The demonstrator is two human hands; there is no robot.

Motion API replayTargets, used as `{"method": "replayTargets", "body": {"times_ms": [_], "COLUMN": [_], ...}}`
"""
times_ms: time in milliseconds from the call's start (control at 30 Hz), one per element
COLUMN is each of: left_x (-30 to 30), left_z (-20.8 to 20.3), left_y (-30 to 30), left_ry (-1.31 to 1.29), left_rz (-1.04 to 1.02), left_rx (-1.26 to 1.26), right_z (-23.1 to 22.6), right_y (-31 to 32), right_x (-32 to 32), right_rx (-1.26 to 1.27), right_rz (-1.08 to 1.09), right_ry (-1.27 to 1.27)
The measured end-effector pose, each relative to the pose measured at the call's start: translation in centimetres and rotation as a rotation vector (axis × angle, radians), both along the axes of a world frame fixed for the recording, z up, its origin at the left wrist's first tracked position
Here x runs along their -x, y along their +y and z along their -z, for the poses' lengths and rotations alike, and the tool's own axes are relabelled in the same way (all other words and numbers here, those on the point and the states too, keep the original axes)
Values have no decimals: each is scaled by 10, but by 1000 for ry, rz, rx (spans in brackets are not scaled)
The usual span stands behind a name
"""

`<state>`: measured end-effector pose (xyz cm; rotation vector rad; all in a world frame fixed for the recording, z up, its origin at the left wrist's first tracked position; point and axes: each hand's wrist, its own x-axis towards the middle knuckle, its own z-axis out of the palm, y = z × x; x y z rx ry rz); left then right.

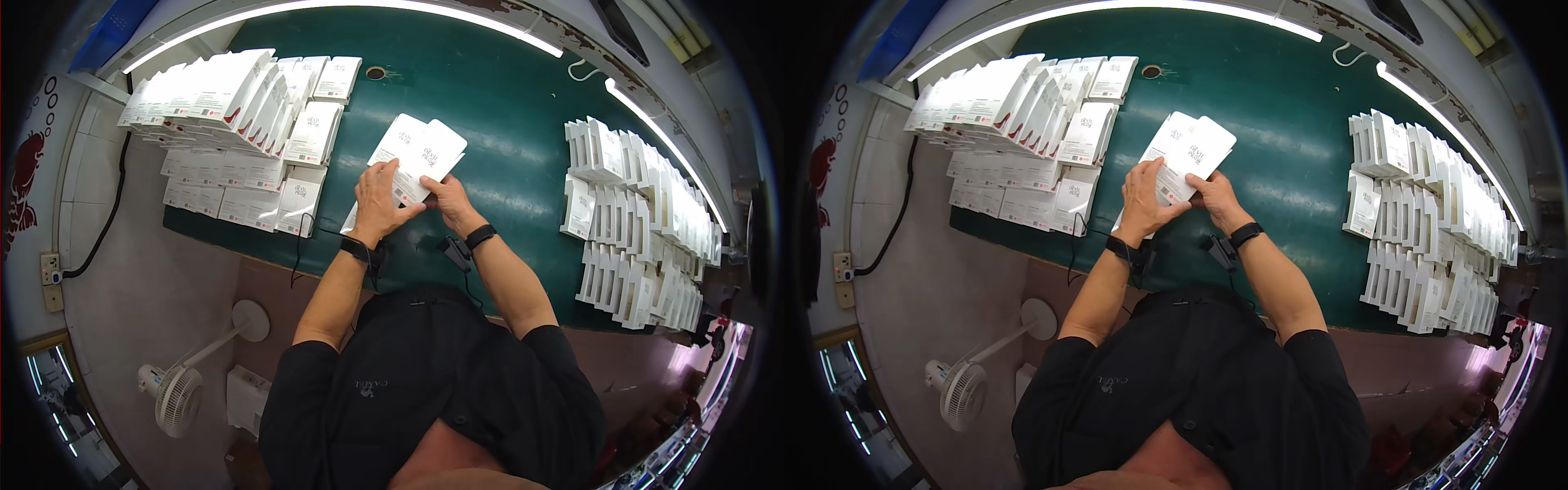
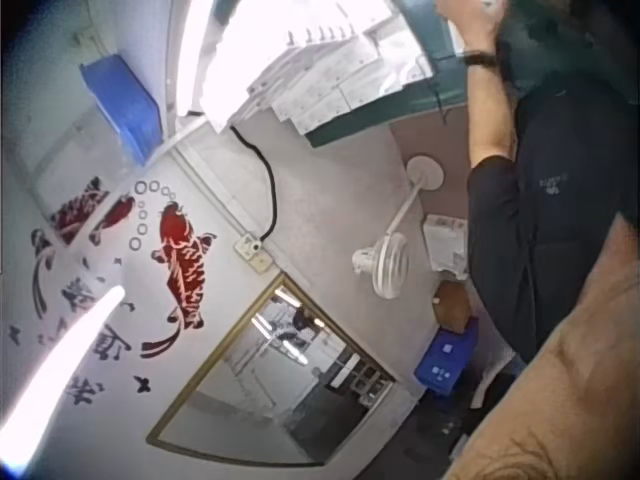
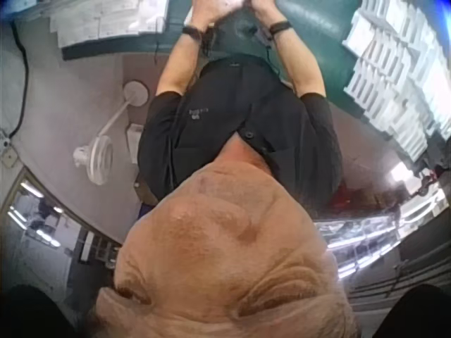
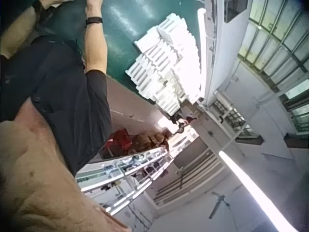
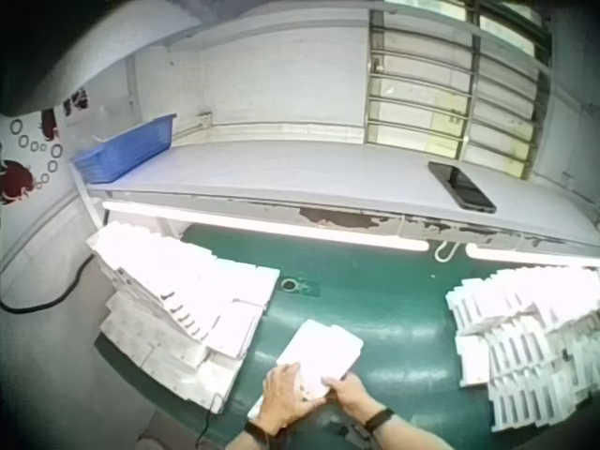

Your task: The person folds white cardboard packaging boxes by hand and stacks them on the workbench.

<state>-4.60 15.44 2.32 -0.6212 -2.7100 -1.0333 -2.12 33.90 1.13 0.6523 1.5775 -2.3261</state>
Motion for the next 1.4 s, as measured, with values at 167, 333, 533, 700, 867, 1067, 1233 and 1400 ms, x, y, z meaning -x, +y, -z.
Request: {"method": "replayTargets", "body": {"times_ms": [167, 333, 533, 700, 867, 1067, 1233, 1400], "left_x": [86, 115, 118, 124, 147, 195, 215, 222], "left_z": [29, 29, 27, 29, 39, 46, 50, 64], "left_y": [-91, -120, -110, -105, -94, -78, -67, -63], "left_ry": [147, 48, -103, -59, 35, 47, 75, 180], "left_rz": [-425, -605, -627, -611, -567, -597, -605, -611], "left_rx": [172, 392, 439, 412, 311, 249, 279, 312], "right_z": [12, 19, 23, 20, 18, 15, 14, 17], "right_y": [17, 33, 38, 36, 40, 47, 51, 53], "right_x": [-17, -35, -44, -50, -61, -68, -72, -70], "right_rx": [-95, -106, -98, -109, -101, -102, -114, -112], "right_rz": [31, 21, 42, 42, 45, 78, 111, 126], "right_ry": [-67, -135, -169, -177, -173, -180, -206, -236]}}
